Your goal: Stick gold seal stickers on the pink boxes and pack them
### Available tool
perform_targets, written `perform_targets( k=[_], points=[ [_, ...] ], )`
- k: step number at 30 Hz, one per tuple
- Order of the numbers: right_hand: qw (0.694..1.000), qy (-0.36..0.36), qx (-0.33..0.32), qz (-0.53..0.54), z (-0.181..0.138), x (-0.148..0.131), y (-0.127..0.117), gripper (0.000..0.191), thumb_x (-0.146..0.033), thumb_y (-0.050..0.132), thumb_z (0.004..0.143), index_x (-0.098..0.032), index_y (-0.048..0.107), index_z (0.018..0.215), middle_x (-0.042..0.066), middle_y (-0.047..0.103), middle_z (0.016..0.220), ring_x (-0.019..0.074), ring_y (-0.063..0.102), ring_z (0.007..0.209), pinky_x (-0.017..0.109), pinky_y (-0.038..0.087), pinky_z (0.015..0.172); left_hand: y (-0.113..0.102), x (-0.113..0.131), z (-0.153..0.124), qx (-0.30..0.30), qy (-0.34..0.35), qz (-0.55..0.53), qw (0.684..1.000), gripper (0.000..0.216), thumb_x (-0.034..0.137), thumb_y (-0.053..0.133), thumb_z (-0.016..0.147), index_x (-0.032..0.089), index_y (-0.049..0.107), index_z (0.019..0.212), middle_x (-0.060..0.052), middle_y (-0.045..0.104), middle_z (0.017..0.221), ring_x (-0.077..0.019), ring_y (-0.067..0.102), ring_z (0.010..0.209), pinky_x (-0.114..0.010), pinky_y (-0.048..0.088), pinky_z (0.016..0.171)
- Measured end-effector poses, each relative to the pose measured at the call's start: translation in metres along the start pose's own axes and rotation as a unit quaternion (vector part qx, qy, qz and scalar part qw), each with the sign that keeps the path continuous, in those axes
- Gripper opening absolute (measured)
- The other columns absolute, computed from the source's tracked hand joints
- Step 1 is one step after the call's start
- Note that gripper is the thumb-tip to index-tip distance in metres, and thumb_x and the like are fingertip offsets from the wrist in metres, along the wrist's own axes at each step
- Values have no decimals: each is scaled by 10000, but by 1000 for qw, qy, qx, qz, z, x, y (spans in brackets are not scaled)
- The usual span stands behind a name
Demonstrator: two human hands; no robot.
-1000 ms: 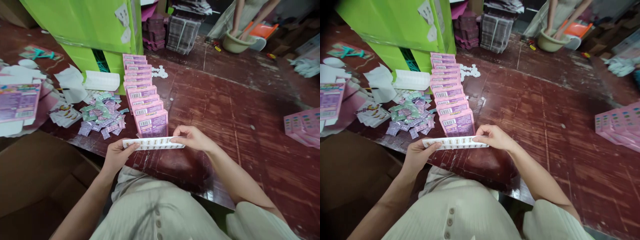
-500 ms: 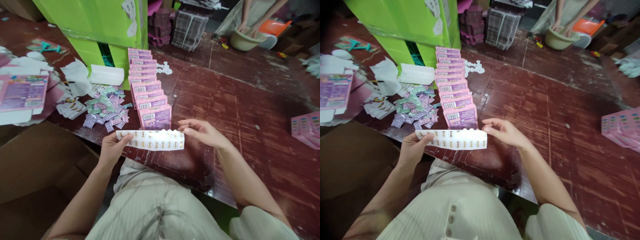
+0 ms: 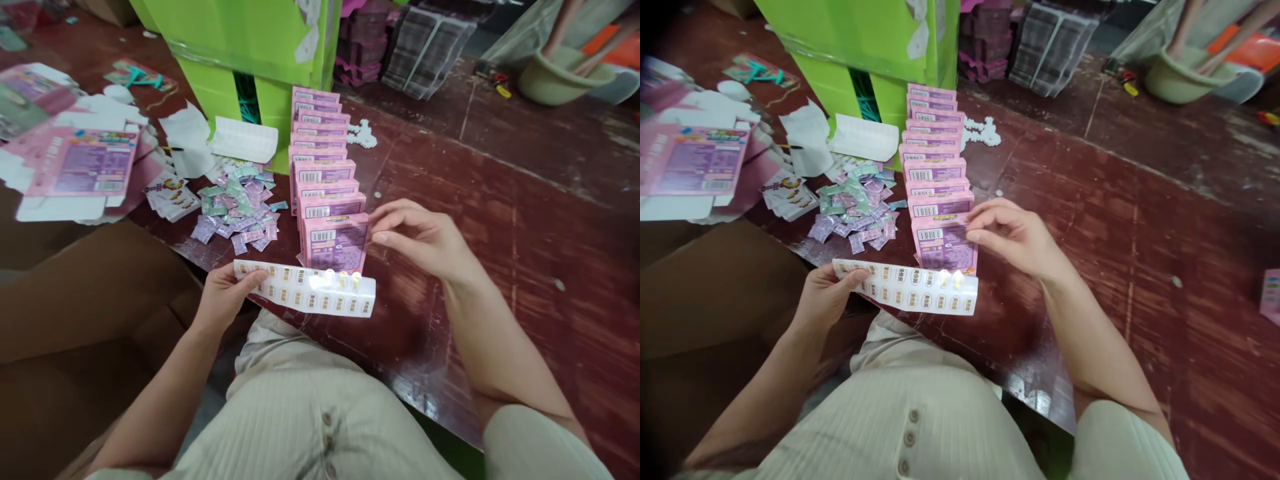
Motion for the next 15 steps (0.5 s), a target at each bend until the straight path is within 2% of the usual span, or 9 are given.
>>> perform_targets(
  k=[3,5,8,12,15],
  points=[
    [992,-54,-92,-62,31,6,28,85,-328,743,941,-244,755,935,54,727,1056,234,690,1053,416,534,972,0,3,2,-8,-7,-5,1000,286,397,969,631,181,826,752,-43,793,740,-145,693,616,-225,602,599],
    [986,-66,-120,-100,43,16,41,71,-296,704,961,-227,725,965,55,718,1037,227,688,1006,399,536,918,0,6,5,-6,-9,-9,1000,277,384,967,629,185,834,769,-43,796,748,-144,696,624,-224,605,610],
    [980,-63,-111,-153,50,28,46,148,-279,685,975,-220,696,1110,78,690,1118,213,669,935,388,523,856,-3,8,12,5,-14,-13,1000,278,373,968,621,184,838,778,-43,795,747,-149,700,631,-233,612,622],
    [960,-90,-92,-248,48,34,41,101,-334,695,985,-255,749,1018,63,657,1019,233,615,935,408,460,843,-3,8,29,9,-17,-18,1000,294,389,965,625,179,837,786,-47,796,747,-162,705,631,-254,619,629],
    [964,-83,-97,-233,47,33,31,154,-376,680,999,-289,791,1060,61,648,997,239,605,972,419,462,869,0,10,44,12,-4,-25,1000,286,386,969,627,179,829,767,-44,799,759,-154,701,629,-245,612,630]
  ],
)
Point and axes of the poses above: each hand's wrist, its own z-axis towards the middle knuckle, its own y-axis out of the palm, x = y × z, the point moved 8 cm from there along z, towards the middle knuckle
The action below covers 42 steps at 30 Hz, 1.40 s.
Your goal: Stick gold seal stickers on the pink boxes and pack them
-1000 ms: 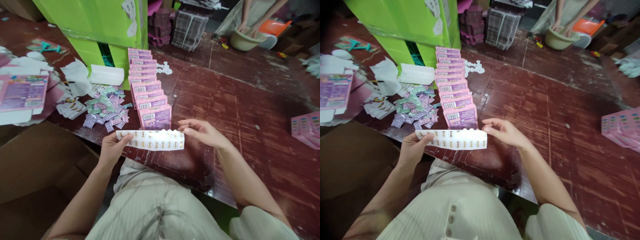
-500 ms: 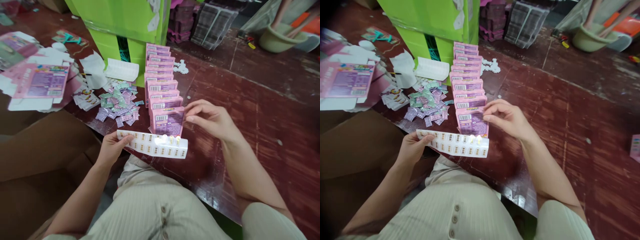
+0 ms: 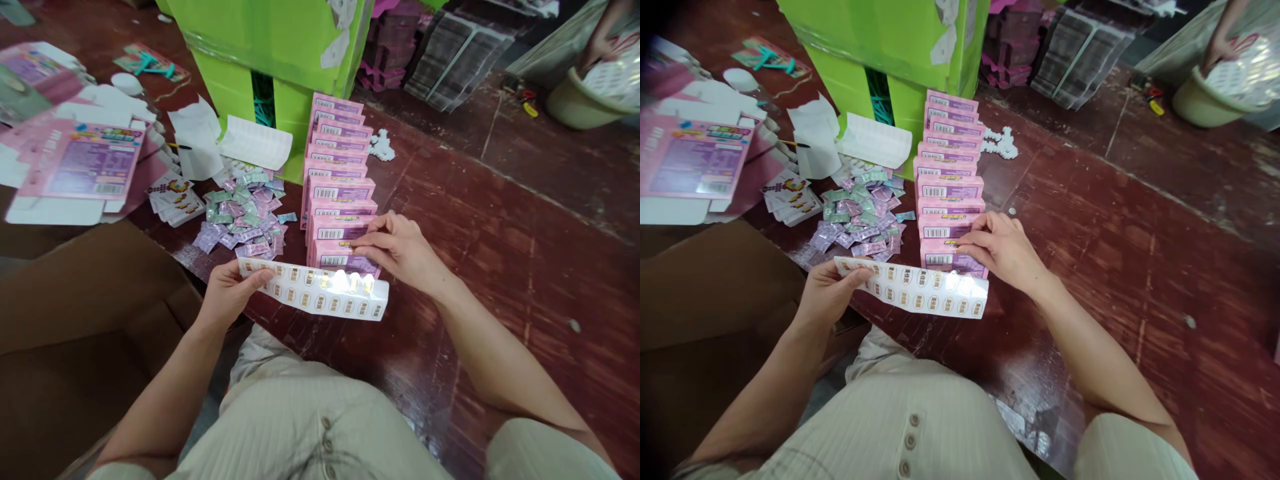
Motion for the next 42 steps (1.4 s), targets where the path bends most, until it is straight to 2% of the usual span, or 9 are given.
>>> perform_targets(
  k=[5,8,10,18,23,26,30,34,42],
  points=[
    [977,-5,-76,200,-2,-15,-16,125,-323,698,992,-249,776,1056,57,685,1024,184,663,961,344,537,860,3,0,20,13,-9,-14,1000,315,417,972,636,174,818,765,-44,795,752,-151,696,612,-243,602,612],
    [972,-4,-30,231,9,-14,-30,48,-263,694,988,-245,737,977,39,684,968,167,661,908,320,536,822,7,-2,25,12,-31,-37,999,329,431,971,640,175,818,780,-52,805,785,-176,721,637,-273,622,624],
    [977,-6,1,214,21,-6,-32,21,-257,692,987,-244,708,985,38,677,981,168,655,904,322,525,816,9,-2,27,10,-34,-47,998,320,427,969,651,180,822,791,-51,809,797,-180,733,652,-275,630,632],
    [999,-5,-41,12,49,22,2,112,-315,673,998,-228,640,1059,52,695,1056,220,649,960,377,433,862,4,0,34,8,-27,-28,999,316,423,974,644,181,832,789,-51,807,775,-169,728,641,-253,625,625],
    [996,-14,-55,-75,47,20,-1,205,-403,585,1052,-289,755,1068,66,679,1084,253,622,1039,407,386,865,7,4,47,2,-15,-27,1000,314,427,970,645,180,820,768,-52,801,765,-171,719,634,-265,620,622],
    [997,-1,-78,17,47,16,-6,258,-447,588,1046,-302,777,1145,74,689,1104,234,633,1028,411,452,881,11,8,54,-1,-4,-22,1000,320,433,961,656,176,811,773,-52,798,770,-175,714,641,-274,614,624],
    [976,-13,-112,185,49,-2,-10,154,-378,708,984,-252,780,1032,59,714,1024,193,666,958,370,532,881,12,13,61,6,-2,-18,1000,346,449,962,648,171,803,778,-54,798,780,-178,715,651,-274,610,635],
    [970,-3,-40,242,61,1,-23,50,-287,732,963,-246,761,961,46,704,974,174,667,915,327,545,821,14,14,64,13,-13,-34,999,365,468,969,637,173,799,767,-53,802,785,-180,721,656,-276,619,639],
    [999,10,-32,16,82,43,-2,103,-330,701,980,-232,681,955,19,718,960,179,655,818,357,432,809,12,11,70,8,-23,-37,999,362,463,977,633,177,801,770,-54,805,785,-191,735,667,-275,629,634]
  ],
)
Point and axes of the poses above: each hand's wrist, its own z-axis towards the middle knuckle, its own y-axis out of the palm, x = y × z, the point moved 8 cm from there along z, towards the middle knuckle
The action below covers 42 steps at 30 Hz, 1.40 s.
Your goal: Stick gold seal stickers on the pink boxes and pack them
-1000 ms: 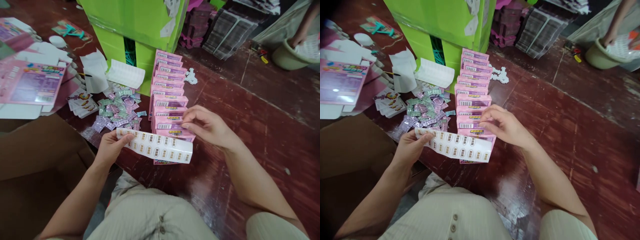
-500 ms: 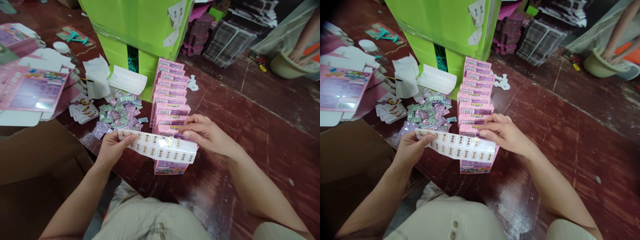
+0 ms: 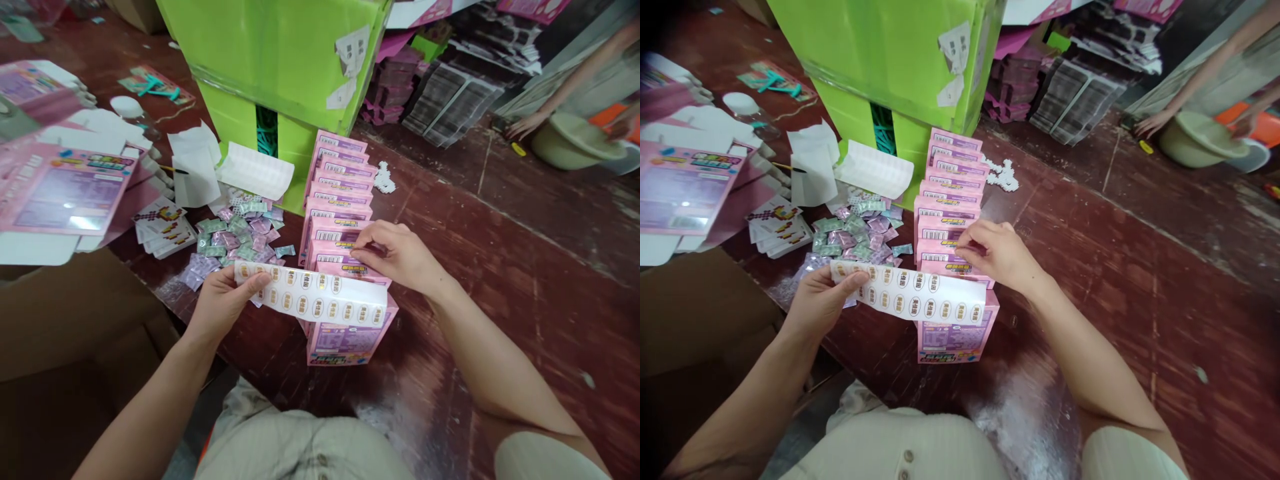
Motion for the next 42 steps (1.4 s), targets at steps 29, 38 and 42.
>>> perform_targets(
  k=[29,38,42],
  points=[
    [999,2,33,-35,33,23,-3,84,-315,703,968,-243,666,946,20,726,987,205,666,870,380,427,856,27,19,34,-25,10,2,1000,421,512,974,606,176,810,799,-66,812,808,-225,758,696,-316,650,649],
    [989,-4,35,-144,28,25,-4,162,-388,640,1021,-302,775,1048,67,674,1069,278,624,1029,455,401,893,42,31,41,-41,28,-5,999,399,490,983,588,182,814,777,-58,806,778,-206,748,670,-303,641,631],
    [1000,5,-1,30,29,19,-11,236,-466,656,1005,-309,805,1100,68,686,1067,250,651,1022,434,495,893,53,41,46,-48,46,-6,998,382,486,978,591,187,813,762,-51,802,767,-193,740,665,-298,639,639]
  ],
)
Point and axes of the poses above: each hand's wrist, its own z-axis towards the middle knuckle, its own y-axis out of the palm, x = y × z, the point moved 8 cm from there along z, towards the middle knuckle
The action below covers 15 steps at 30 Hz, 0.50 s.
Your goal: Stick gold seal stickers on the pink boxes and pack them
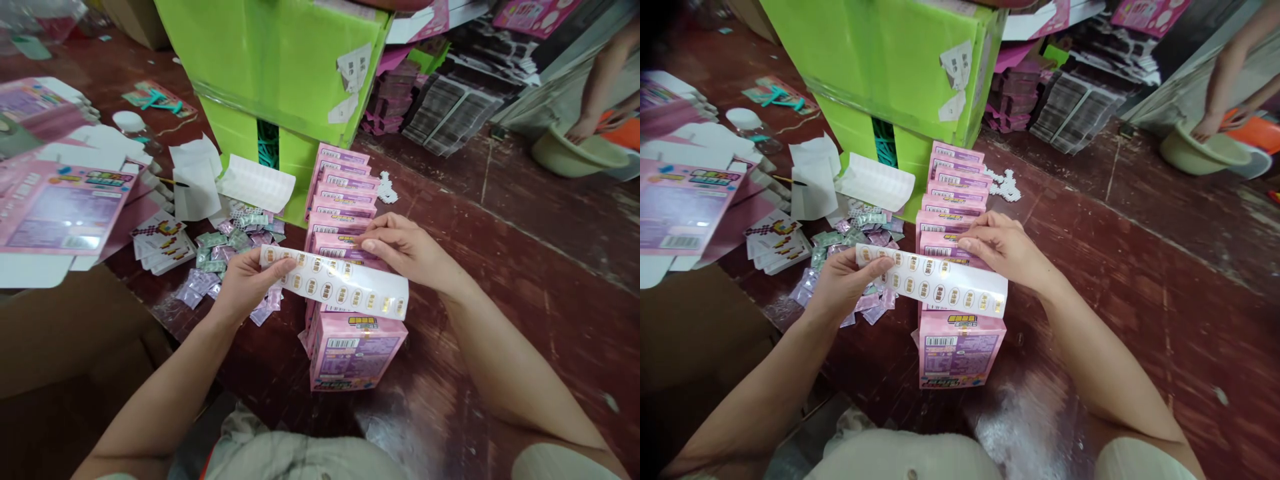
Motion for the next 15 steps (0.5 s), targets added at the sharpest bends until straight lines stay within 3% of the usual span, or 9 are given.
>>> perform_targets(
  k=[4,7,10,15],
  points=[
    [986,-21,-38,161,-1,-30,-4,157,-414,758,942,-266,793,978,42,725,968,201,683,934,376,541,872,6,6,6,1,13,10,1000,417,514,978,566,180,804,747,-51,796,755,-195,731,657,-304,633,629],
    [981,0,17,191,3,-28,-13,126,-367,754,946,-242,762,925,35,722,910,182,662,843,347,527,779,7,3,9,5,4,-2,1000,432,524,975,572,173,806,759,-54,800,767,-194,730,656,-302,630,620],
    [984,31,78,158,14,-3,-17,174,-397,761,929,-224,738,915,45,716,933,192,654,839,353,512,765,7,-4,10,-1,-11,-25,1000,403,488,982,591,172,814,775,-53,808,787,-187,736,665,-286,632,625],
    [996,35,71,33,40,30,1,114,-314,741,905,-211,702,873,37,713,904,191,638,811,346,471,767,5,-9,11,-21,-21,-43,999,328,438,967,661,178,828,805,-50,815,800,-183,748,681,-268,635,633]
  ],
)
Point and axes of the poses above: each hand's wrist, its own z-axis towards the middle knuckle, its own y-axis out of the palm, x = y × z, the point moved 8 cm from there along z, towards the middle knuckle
